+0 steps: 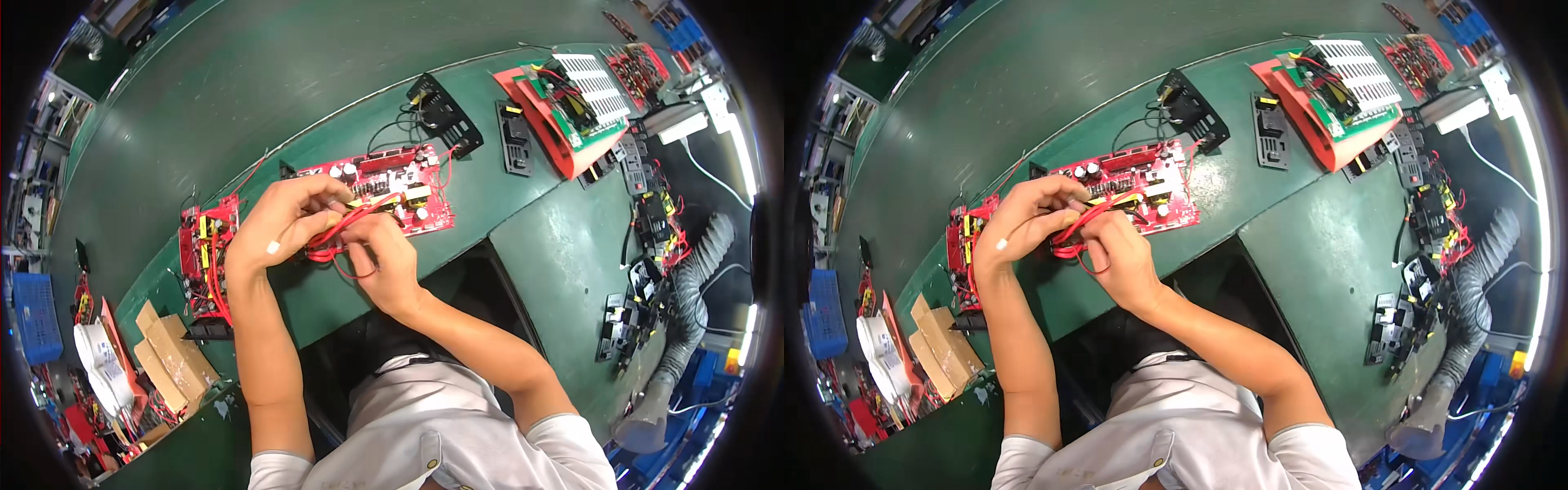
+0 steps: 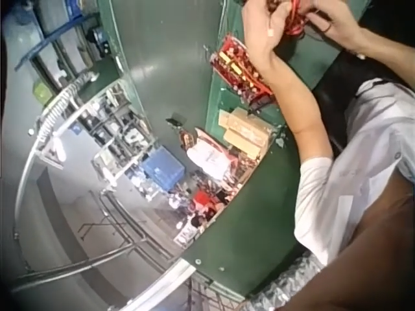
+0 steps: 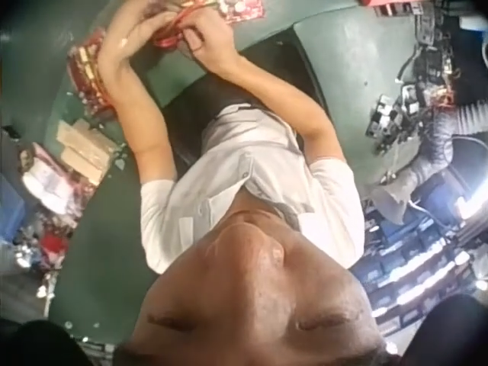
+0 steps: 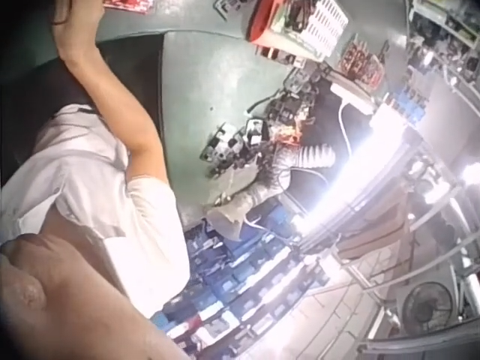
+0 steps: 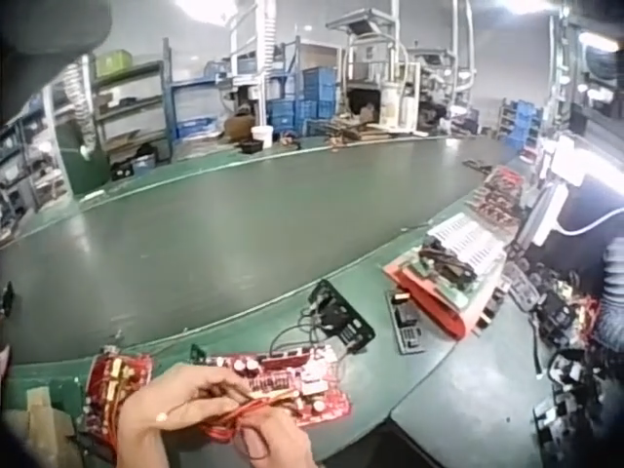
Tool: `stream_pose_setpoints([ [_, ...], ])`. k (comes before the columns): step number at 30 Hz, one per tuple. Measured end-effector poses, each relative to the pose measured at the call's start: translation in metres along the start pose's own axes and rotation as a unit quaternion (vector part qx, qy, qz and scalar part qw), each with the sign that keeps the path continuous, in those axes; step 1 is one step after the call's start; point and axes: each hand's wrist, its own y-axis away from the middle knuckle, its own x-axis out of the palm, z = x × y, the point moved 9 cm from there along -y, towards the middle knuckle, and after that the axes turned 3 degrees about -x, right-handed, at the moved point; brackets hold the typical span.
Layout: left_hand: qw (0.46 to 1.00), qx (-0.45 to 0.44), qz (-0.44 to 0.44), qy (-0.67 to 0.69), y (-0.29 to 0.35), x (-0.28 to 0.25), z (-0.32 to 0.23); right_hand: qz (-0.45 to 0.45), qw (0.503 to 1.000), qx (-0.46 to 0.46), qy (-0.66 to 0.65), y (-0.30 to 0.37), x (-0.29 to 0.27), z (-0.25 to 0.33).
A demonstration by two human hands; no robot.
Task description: Assembling electronic components and connecting wiring on circuit boards at a factory workstation.
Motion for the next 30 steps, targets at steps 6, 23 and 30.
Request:
stream_pose_setpoints([
  [6,0.976,0.014,-0.188,0.108,0.003,-0.032,0.000,0.119,0.985,-0.075,0.096,0.000,-0.016,0.019],
  [23,0.803,0.257,-0.296,0.449,-0.003,-0.110,-0.036,-0.085,0.982,0.165,0.022,-0.118,-0.175,-0.083],
  [30,0.967,0.112,-0.139,0.184,-0.061,-0.013,-0.093,0.142,0.960,0.162,-0.179,-0.131,-0.093,-0.030],
])
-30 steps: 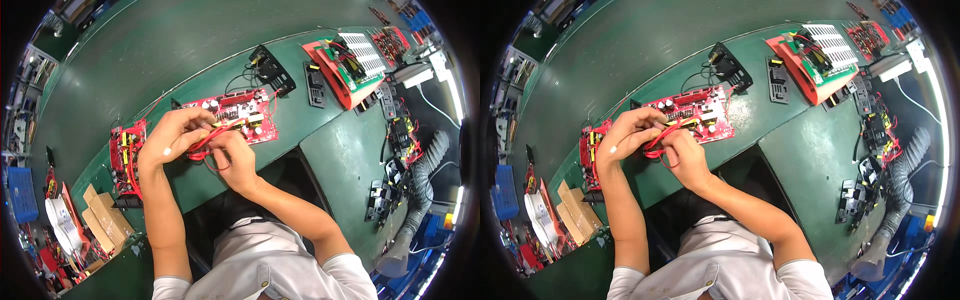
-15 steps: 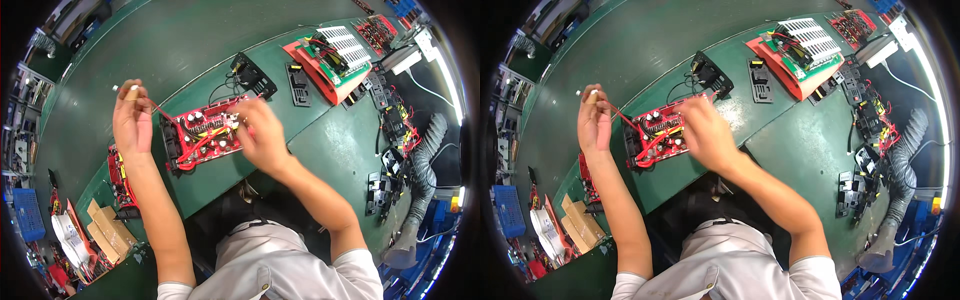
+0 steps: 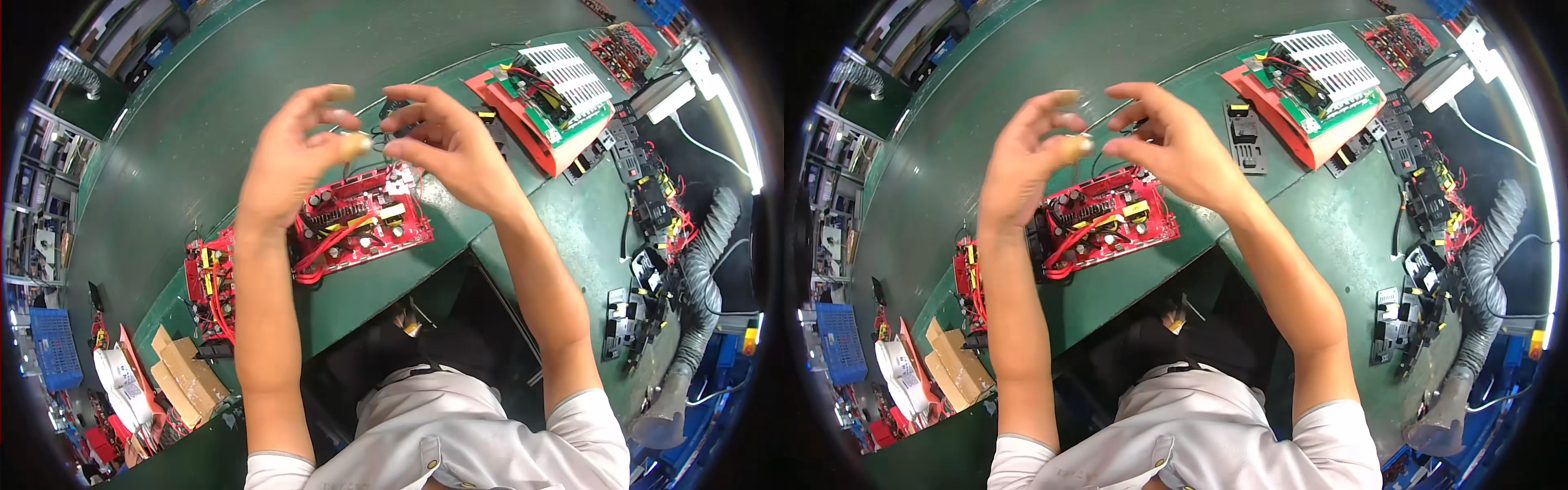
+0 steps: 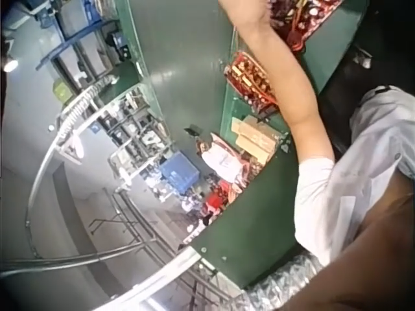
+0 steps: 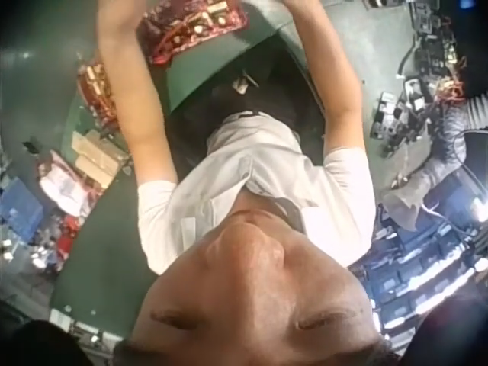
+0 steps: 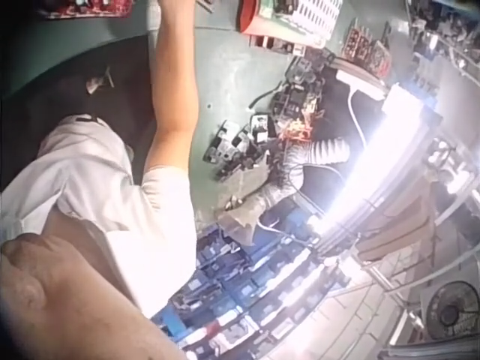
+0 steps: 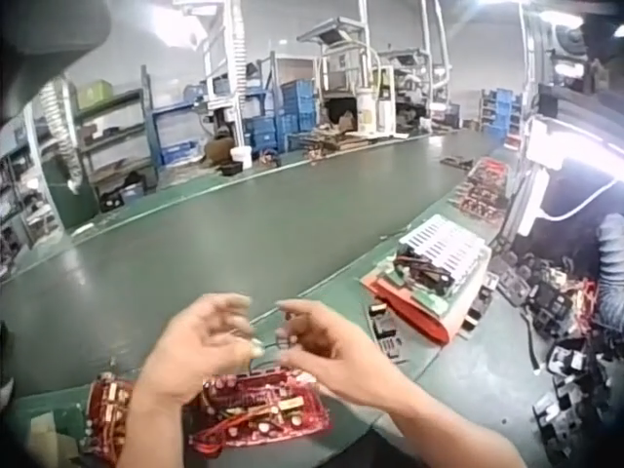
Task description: Assembling electronic components and connecting wiring on circuit boards at a factory workstation.
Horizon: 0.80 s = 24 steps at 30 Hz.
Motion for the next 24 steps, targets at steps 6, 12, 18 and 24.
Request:
stream_pose_setpoints([
  [6,0.995,-0.059,0.078,0.008,-0.009,0.025,0.029,0.036,0.994,0.001,0.099,0.003,0.001,-0.007],
  [12,0.988,-0.059,0.128,0.064,-0.011,0.032,0.035,0.097,0.994,0.041,0.010,0.001,0.003,-0.009],
  [18,0.988,-0.062,0.110,-0.094,-0.008,0.024,0.028,0.039,0.995,0.054,0.079,-0.004,-0.021,-0.013],
  [24,0.960,-0.055,0.118,-0.246,-0.005,0.018,0.030,0.042,0.985,0.010,0.169,-0.003,-0.011,-0.008],
])
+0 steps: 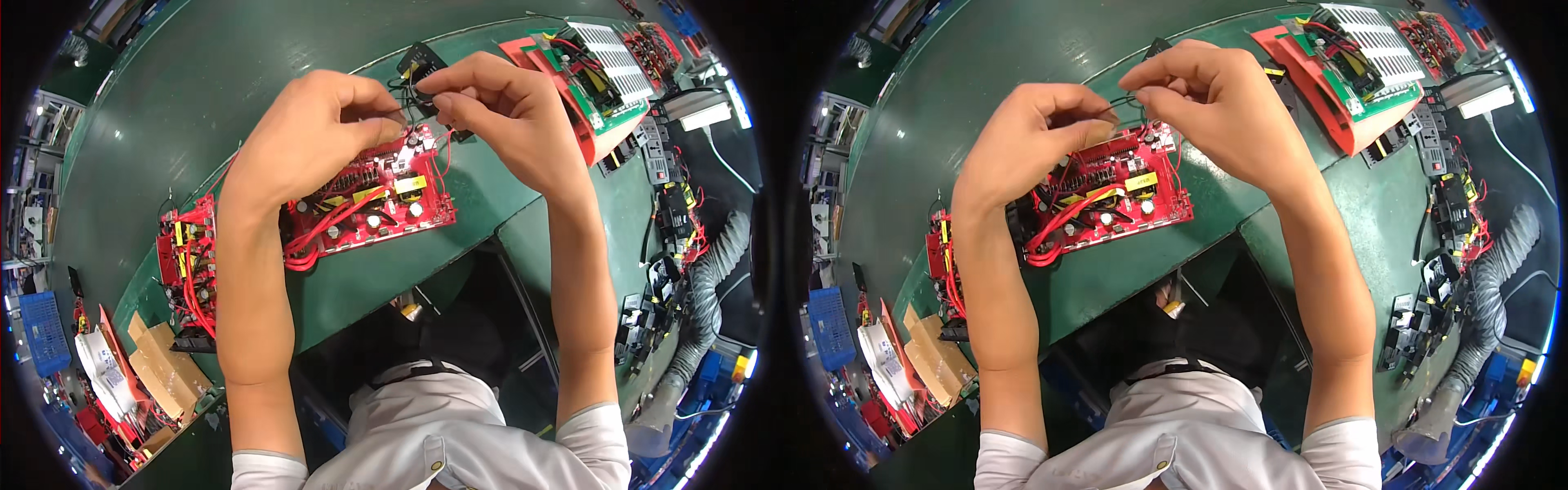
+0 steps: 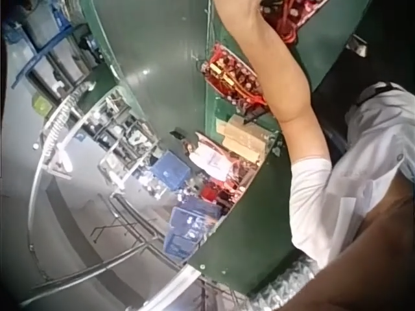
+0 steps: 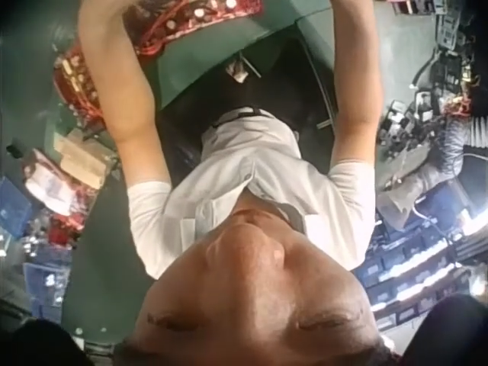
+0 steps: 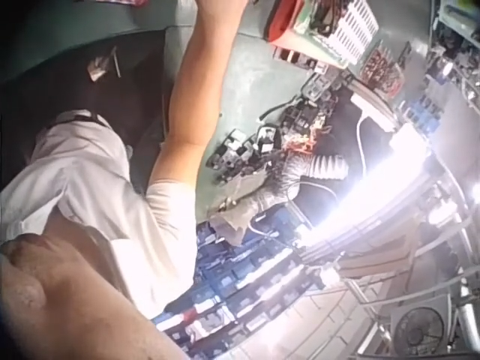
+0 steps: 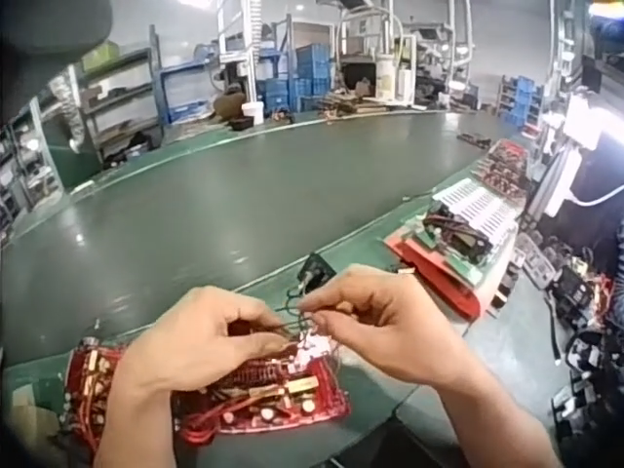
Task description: Assembling electronic components and connecting wiring on circuit boards at a factory workstation.
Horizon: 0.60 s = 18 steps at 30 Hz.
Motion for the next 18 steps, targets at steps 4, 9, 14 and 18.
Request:
stream_pose_setpoints([
  [4,0.999,-0.009,-0.031,-0.041,0.000,-0.003,-0.001,0.042,0.997,0.023,0.059,0.002,0.020,-0.012],
  [9,0.992,0.022,-0.048,-0.111,0.004,0.000,-0.013,0.091,0.990,0.104,0.010,0.004,0.037,-0.028],
  [14,0.992,0.027,-0.069,-0.104,0.007,0.002,-0.007,0.134,0.974,0.134,-0.123,0.006,0.049,-0.037],
  [18,0.990,0.031,-0.137,-0.025,0.017,-0.007,0.008,0.113,0.961,0.164,-0.192,0.004,0.052,-0.049],
])
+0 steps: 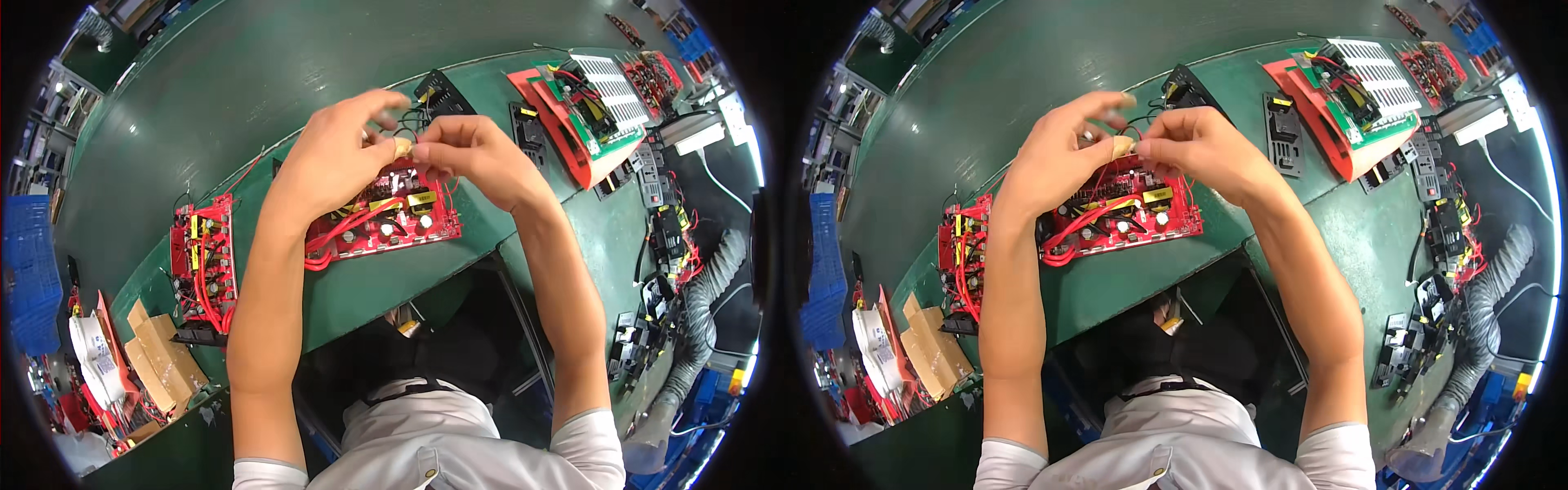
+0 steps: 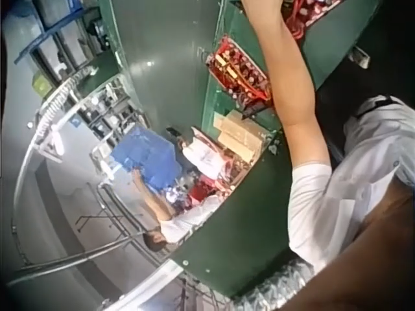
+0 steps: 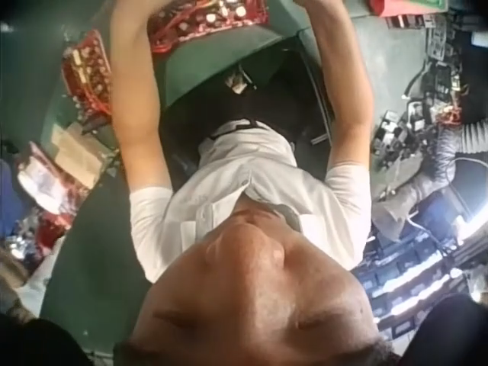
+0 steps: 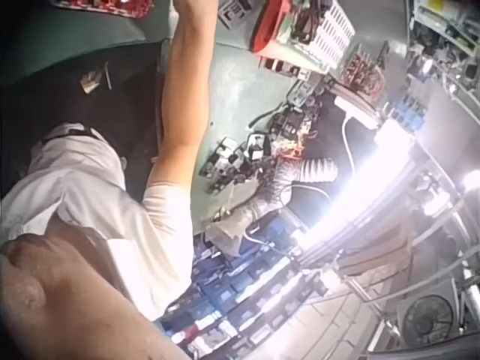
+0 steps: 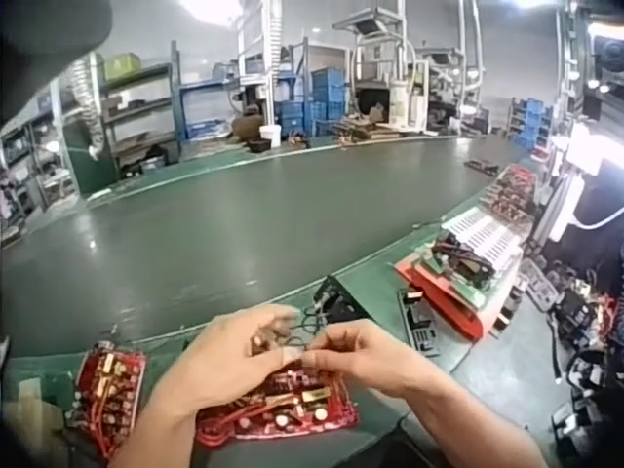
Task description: Assembling electronic components and connecting wiring on circuit boards at a factory workstation.
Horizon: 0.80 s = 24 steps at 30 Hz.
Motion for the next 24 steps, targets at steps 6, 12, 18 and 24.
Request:
stream_pose_setpoints([
  [6,0.990,0.033,-0.110,0.080,0.019,-0.004,0.009,0.013,0.998,-0.010,-0.061,-0.021,-0.008,0.008],
  [12,0.984,0.013,-0.117,0.135,0.012,-0.003,0.021,-0.062,0.955,-0.093,0.274,-0.013,-0.020,0.067],
  [18,0.962,0.002,-0.015,0.271,0.014,0.007,0.025,-0.110,0.801,-0.271,0.522,-0.005,0.003,0.061],
  [24,0.922,-0.136,-0.070,0.357,0.031,-0.003,0.067,-0.086,0.870,-0.316,0.368,0.013,0.042,0.044],
])
